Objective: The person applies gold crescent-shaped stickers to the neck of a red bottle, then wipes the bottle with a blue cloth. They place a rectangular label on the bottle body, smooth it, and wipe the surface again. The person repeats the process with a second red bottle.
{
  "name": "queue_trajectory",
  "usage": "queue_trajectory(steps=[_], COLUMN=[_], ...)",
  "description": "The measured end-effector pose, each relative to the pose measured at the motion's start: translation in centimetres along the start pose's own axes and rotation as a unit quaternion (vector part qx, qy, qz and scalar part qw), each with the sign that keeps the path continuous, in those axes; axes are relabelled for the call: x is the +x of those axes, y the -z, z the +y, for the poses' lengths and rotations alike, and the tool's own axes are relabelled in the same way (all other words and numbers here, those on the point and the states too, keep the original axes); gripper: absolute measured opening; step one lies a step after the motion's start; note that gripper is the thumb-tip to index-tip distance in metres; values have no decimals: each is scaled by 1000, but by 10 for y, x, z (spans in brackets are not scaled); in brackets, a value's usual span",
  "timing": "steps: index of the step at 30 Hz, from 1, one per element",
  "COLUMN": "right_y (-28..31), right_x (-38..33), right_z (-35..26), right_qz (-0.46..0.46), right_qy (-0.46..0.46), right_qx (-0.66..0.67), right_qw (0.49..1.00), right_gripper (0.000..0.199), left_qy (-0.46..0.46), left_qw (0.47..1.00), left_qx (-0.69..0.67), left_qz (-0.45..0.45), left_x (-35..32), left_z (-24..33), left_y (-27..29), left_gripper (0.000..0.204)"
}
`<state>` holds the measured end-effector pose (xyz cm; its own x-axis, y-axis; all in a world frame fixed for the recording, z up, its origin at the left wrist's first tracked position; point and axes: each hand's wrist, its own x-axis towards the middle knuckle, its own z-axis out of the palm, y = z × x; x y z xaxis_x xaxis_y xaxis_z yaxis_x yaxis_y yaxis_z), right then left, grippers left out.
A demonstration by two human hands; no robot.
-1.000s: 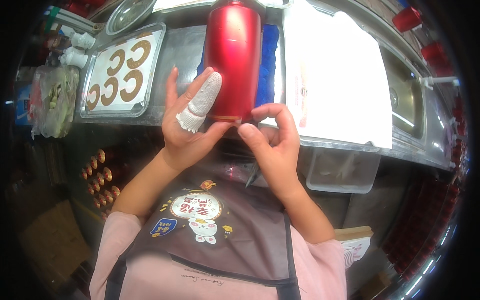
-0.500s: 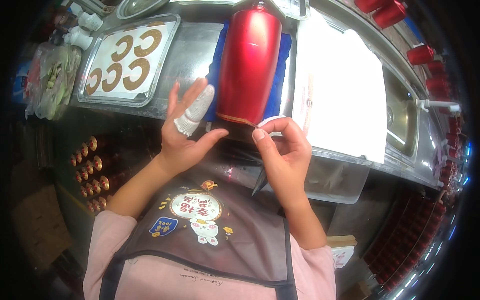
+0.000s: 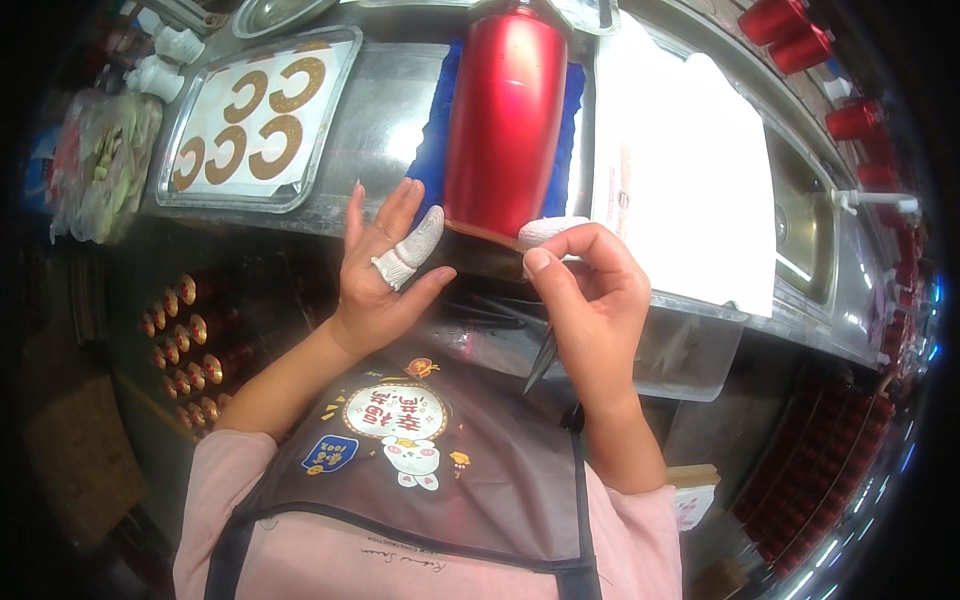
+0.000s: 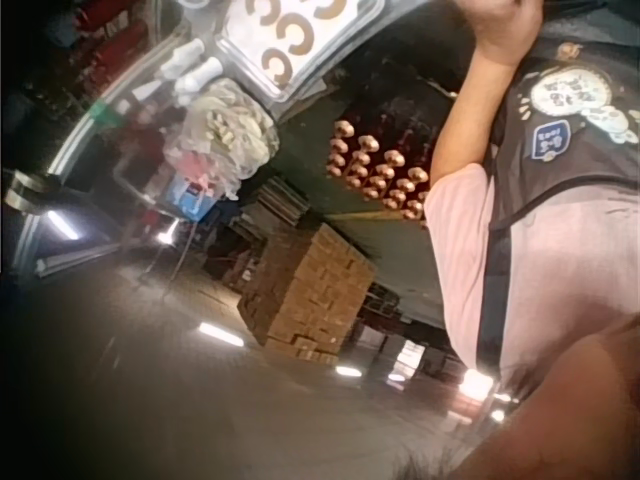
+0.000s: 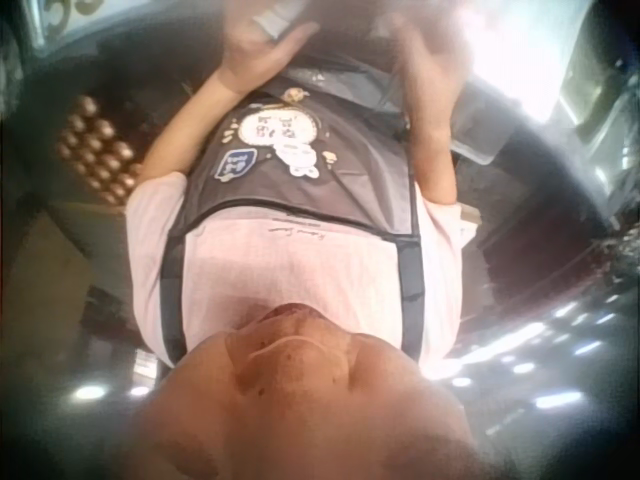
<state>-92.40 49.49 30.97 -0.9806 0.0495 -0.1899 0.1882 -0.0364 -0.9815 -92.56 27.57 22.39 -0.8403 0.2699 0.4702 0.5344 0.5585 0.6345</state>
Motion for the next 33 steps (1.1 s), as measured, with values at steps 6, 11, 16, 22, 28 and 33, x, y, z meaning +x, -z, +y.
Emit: queue_trajectory(steps=[6, 11, 16, 22, 28, 33], right_y=[5, 3, 8, 11, 11, 12], right_x=[5, 8, 9, 10, 12, 14], right_z=[9, 12, 14, 17, 21, 25], right_qz=[15, 19, 9, 1, -3, 3], right_qy=[-14, 17, -12, -15, -5, -1], right_qx=[-12, -11, 1, 4, -4, -14], right_qw=[1000, 1000, 1000, 1000, 1000, 1000], right_gripper=[7, 9, 7, 6, 7, 6], left_qy=[-13, -26, -45, -55, -80, -110], left_qw=[1000, 999, 998, 997, 993, 987], left_qx=[8, 20, 39, 57, 80, 114], left_qz=[3, -1, -7, -16, -25, -26], left_x=[1, 4, 9, 16, 26, 37], left_z=[0, 1, 3, 7, 14, 23], left_y=[-2, -1, -1, 3, 7, 11], left_gripper=[50, 52, 50, 48, 43, 42])
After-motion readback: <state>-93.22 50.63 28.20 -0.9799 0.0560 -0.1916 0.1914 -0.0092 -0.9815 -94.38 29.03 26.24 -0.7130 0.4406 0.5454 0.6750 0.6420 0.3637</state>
